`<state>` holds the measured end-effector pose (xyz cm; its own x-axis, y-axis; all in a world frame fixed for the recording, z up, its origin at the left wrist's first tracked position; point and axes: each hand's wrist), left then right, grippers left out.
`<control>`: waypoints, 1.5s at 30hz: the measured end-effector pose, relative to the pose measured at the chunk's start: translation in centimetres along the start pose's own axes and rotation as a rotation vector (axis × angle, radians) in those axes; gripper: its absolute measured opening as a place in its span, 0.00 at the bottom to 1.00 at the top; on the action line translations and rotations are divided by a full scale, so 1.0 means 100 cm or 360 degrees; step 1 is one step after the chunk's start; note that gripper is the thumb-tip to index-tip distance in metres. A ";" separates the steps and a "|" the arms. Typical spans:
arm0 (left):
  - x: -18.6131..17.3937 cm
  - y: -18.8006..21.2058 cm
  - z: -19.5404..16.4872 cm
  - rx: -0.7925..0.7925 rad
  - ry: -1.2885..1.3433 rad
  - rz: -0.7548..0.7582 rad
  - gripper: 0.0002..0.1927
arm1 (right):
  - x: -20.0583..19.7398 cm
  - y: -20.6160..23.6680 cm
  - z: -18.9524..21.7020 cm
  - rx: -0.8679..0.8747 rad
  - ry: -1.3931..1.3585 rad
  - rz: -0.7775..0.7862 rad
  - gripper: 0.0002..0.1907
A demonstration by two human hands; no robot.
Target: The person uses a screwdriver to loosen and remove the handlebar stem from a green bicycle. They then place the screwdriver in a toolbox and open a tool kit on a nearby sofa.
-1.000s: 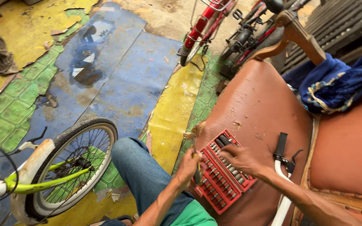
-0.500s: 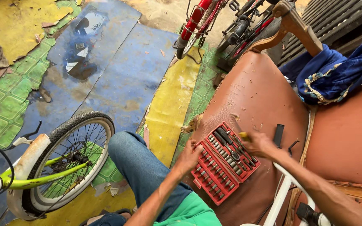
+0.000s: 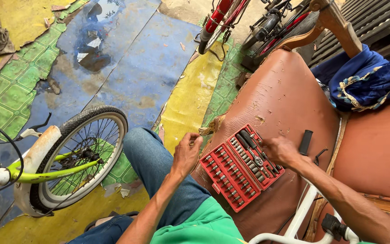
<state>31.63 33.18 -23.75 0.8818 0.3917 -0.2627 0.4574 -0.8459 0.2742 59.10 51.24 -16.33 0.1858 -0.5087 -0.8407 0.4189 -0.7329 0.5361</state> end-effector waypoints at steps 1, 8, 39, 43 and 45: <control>-0.001 0.001 -0.001 0.0016 0.0027 -0.0004 0.20 | 0.008 0.003 0.007 -0.0175 -0.0149 -0.0053 0.14; -0.002 0.017 -0.004 0.0080 0.0107 0.0032 0.18 | 0.071 0.024 0.034 -0.0937 -0.0112 0.0059 0.13; -0.008 0.029 0.006 0.0034 0.0065 0.0056 0.17 | 0.100 0.052 0.034 -0.1127 0.0205 0.0358 0.07; -0.009 0.028 0.010 0.0079 0.0039 -0.0043 0.16 | 0.094 0.052 0.041 -0.1351 0.0418 0.0316 0.12; -0.011 0.027 0.012 0.0109 0.0015 -0.0095 0.16 | 0.088 0.049 0.042 -0.1481 0.0458 0.0332 0.15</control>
<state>31.79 30.04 -23.86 0.8543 0.4456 -0.2676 0.5007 -0.8436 0.1940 59.06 41.27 -20.76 0.4917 -0.3678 -0.7893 0.8606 0.0672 0.5048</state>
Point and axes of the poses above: each hand's wrist, its own y-axis away from the middle knuckle, its own x-axis out of the palm, z = x × y, and after that the axes turned 9 degrees about -y, right-handed
